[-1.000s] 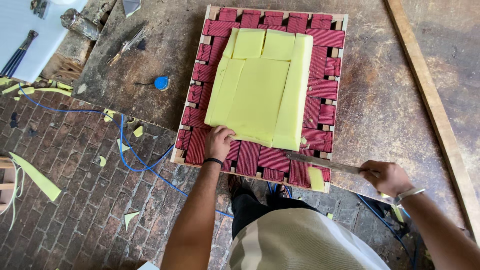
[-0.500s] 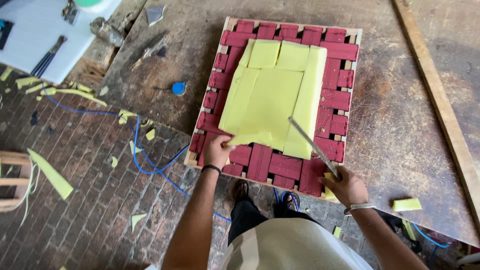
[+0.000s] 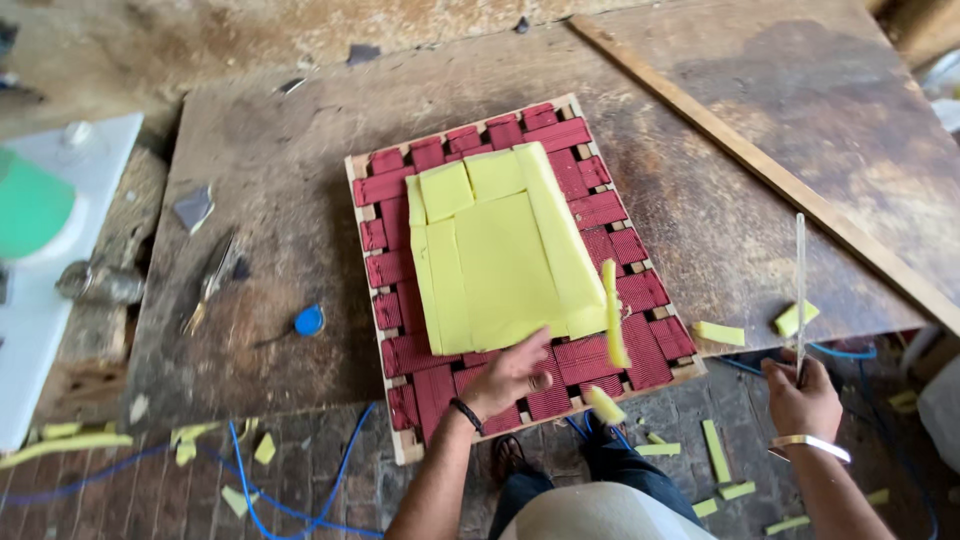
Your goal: The person cuts a yellow foam sheet into smaller pieces using a knife on a woven mat. Then, the person uses a spray gun to apply a coating to the foam pieces and a white board placed on the table.
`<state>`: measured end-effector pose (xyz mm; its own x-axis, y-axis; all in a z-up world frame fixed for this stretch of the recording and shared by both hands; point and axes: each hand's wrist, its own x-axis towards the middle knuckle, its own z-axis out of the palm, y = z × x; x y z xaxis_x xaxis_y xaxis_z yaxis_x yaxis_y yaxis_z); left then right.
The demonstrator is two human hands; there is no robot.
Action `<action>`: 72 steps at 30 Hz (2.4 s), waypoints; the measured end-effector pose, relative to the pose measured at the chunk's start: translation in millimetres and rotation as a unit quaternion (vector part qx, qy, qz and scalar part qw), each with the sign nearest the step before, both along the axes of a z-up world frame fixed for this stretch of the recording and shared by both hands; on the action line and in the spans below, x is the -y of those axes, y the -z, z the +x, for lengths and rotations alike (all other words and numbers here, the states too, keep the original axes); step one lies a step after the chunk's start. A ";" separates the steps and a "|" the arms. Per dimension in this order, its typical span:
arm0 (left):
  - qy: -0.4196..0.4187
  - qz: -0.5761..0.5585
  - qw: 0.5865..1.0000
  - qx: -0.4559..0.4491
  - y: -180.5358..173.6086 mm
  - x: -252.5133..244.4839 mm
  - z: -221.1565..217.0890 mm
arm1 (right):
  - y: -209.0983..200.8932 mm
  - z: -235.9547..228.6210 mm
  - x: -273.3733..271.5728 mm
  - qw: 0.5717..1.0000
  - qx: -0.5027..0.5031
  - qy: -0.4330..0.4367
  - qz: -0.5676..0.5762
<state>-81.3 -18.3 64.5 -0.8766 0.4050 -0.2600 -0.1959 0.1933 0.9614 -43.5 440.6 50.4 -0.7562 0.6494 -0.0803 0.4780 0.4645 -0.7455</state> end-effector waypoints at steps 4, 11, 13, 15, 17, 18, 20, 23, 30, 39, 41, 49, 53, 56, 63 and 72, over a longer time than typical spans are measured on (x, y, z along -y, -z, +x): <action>-0.228 -0.396 0.871 -0.182 -5.1 47.9 -14.6 | 8.8 25.1 47.7 0.995 -0.001 -0.021 -0.097; -0.348 -0.339 0.866 -0.119 28.8 91.5 -3.7 | -15.2 9.7 158.5 0.983 0.084 -0.130 -0.093; -0.357 -0.297 0.881 -0.092 41.9 97.2 6.0 | -26.9 3.0 175.9 0.978 0.100 -0.153 -0.097; -0.342 -0.270 0.898 -0.063 51.3 100.5 16.6 | -34.3 -2.7 184.6 0.976 0.095 -0.169 -0.099; -0.300 -0.257 0.918 -0.027 57.1 96.7 33.5 | -36.1 -6.4 185.2 0.974 0.102 -0.172 -0.109; -0.280 -0.221 0.933 -0.036 59.0 92.7 42.4 | -34.0 -4.6 183.5 0.973 0.106 -0.171 -0.115; -0.238 -0.149 0.958 -0.052 59.1 80.6 55.5 | -26.9 0.1 176.8 0.976 0.117 -0.152 -0.106; -0.137 -0.126 0.964 -0.188 50.8 58.3 67.0 | -13.5 7.8 163.8 0.980 0.127 -0.134 -0.075; 0.004 -0.020 1.000 -0.021 5.4 1.1 83.4 | -1.7 -37.2 129.9 0.971 0.095 -0.196 0.097; 0.056 -0.469 0.878 -0.078 -9.8 -38.2 95.5 | -15.1 -166.5 137.8 0.874 0.014 -0.441 0.202; 0.038 -0.527 0.838 -0.138 3.9 -45.1 98.7 | -13.0 -196.3 150.0 0.856 0.051 -0.476 0.194; -0.037 -0.548 0.833 -0.066 21.5 -70.5 103.3 | -11.8 -245.0 170.2 0.788 0.144 -0.532 0.274; -0.033 -0.562 0.827 0.010 13.0 -87.9 97.4 | -12.1 -251.7 170.7 0.748 0.222 -0.536 0.321; -0.043 -0.574 0.817 -0.027 11.0 -89.7 98.1 | -0.8 -253.9 166.7 0.748 0.177 -0.549 0.330; -0.036 -0.552 0.833 0.012 12.0 -88.0 96.2 | 21.6 -316.9 173.3 0.782 0.151 -0.519 0.310; -0.171 -0.557 0.793 -0.181 65.0 -84.1 107.6 | -3.5 -332.9 184.8 0.775 0.199 -0.510 0.316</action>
<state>26.3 65.8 -0.5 -0.9844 -0.1757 0.0036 -0.1698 0.9565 0.2373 -376.4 255.8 53.9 -0.8994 -0.2645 -0.3480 -0.2440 0.9644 -0.1022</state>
